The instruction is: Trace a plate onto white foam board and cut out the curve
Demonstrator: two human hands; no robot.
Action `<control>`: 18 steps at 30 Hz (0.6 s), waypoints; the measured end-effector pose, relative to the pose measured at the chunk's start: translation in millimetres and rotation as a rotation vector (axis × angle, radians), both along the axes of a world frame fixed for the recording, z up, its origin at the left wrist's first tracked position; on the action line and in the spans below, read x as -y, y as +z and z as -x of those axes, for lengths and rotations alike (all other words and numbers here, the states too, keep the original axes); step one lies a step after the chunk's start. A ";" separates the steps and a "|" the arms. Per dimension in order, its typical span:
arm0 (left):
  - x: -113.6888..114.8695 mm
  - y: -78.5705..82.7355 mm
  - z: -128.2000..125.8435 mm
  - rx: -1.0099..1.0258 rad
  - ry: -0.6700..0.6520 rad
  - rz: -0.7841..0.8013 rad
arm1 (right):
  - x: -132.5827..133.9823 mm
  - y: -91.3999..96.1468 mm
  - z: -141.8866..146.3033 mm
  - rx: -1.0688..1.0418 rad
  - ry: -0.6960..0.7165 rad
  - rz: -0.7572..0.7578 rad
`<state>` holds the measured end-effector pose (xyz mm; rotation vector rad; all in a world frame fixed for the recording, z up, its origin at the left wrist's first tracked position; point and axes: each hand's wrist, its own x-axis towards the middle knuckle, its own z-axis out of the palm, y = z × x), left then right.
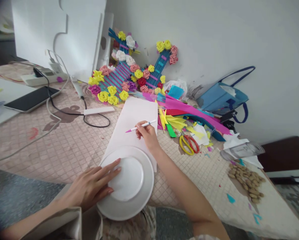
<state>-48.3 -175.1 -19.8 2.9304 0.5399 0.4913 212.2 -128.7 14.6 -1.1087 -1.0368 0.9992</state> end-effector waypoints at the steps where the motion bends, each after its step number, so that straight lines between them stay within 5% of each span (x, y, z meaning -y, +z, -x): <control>1: 0.1 0.0 -0.2 0.007 -0.001 -0.002 | 0.7 1.6 -3.2 0.002 -0.014 -0.002; 12: -0.4 3.7 -3.7 -0.002 0.007 0.023 | 4.8 -11.0 3.6 0.004 0.024 0.060; 18: -0.2 5.7 -3.5 -0.040 0.017 0.030 | 7.8 -8.9 15.1 0.130 0.175 0.078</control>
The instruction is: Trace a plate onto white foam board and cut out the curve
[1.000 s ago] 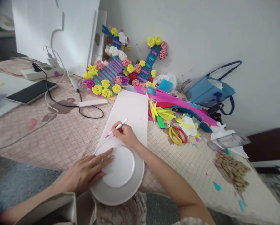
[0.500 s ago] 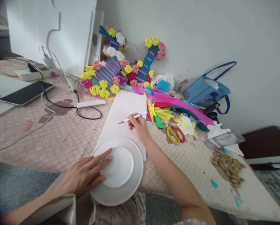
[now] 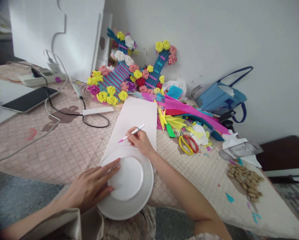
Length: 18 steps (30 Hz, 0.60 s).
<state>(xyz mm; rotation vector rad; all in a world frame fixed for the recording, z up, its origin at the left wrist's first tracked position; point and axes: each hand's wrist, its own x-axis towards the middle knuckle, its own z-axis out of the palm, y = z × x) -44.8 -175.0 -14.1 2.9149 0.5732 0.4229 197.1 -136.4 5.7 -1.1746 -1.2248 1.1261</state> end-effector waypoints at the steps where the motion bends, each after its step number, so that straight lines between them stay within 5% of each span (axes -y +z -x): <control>1: 0.0 0.5 -0.3 -0.006 0.004 0.000 | 0.9 0.4 2.4 0.026 0.030 0.008; 9: 1.1 3.8 -1.6 -0.032 0.025 0.000 | -4.2 -1.4 13.6 0.090 0.132 -0.006; 18: 1.6 4.5 -2.2 0.001 0.033 0.031 | -8.3 1.3 2.7 -0.013 -0.003 0.016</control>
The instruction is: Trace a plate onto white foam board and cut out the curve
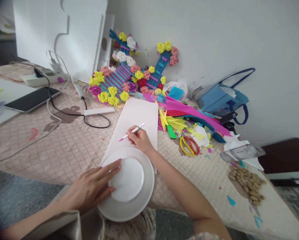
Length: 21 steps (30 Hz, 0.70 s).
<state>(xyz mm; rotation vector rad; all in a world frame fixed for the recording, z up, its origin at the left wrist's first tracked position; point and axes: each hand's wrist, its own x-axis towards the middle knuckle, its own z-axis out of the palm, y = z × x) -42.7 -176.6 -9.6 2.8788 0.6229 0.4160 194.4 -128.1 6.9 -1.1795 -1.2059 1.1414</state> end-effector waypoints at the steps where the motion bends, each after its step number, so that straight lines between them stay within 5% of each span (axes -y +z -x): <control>1: -0.2 0.3 -0.2 -0.004 -0.002 0.005 | 0.9 0.6 0.5 0.018 0.017 0.003; 21: 0.4 4.5 -2.7 -0.021 0.017 0.041 | 1.1 -3.6 11.2 0.181 0.214 0.011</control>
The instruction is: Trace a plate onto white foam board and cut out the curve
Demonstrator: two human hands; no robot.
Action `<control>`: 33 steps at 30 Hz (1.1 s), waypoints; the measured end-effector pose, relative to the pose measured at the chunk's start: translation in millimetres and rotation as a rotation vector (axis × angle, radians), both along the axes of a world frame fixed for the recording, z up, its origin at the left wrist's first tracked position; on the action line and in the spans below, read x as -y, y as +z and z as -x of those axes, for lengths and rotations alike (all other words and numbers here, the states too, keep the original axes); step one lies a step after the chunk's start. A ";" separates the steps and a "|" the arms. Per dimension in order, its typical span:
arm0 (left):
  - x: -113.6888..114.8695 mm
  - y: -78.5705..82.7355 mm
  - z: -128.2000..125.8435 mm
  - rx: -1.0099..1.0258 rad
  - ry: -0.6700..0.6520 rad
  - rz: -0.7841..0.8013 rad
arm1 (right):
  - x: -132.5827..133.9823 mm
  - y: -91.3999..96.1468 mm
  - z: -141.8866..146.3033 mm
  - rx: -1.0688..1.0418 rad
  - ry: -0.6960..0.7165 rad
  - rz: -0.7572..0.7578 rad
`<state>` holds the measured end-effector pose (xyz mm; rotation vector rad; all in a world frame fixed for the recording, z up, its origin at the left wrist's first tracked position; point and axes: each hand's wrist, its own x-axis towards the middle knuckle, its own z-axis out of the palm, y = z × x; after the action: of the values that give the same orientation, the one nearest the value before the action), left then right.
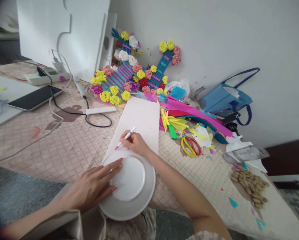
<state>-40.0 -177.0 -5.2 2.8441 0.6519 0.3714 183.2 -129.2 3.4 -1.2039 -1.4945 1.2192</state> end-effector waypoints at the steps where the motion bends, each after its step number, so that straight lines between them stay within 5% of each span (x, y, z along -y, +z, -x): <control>1: -0.2 0.1 -0.2 -0.006 0.000 0.002 | -0.2 0.5 0.4 0.011 0.007 -0.001; 11: -0.1 -0.2 -0.2 -0.012 0.001 -0.011 | -4.4 1.7 4.9 0.107 0.047 -0.021; 25: -2.6 1.2 -2.3 0.003 0.011 0.017 | -8.1 2.7 1.5 -0.014 -0.005 0.009; 33: -3.5 -3.6 -1.2 0.020 -0.010 -0.018 | -13.6 29.5 -30.8 -0.118 -0.259 -0.124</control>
<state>-38.8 -173.6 -8.8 2.8557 0.6329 0.4050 214.0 -115.7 32.9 -1.1805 -1.2643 0.9920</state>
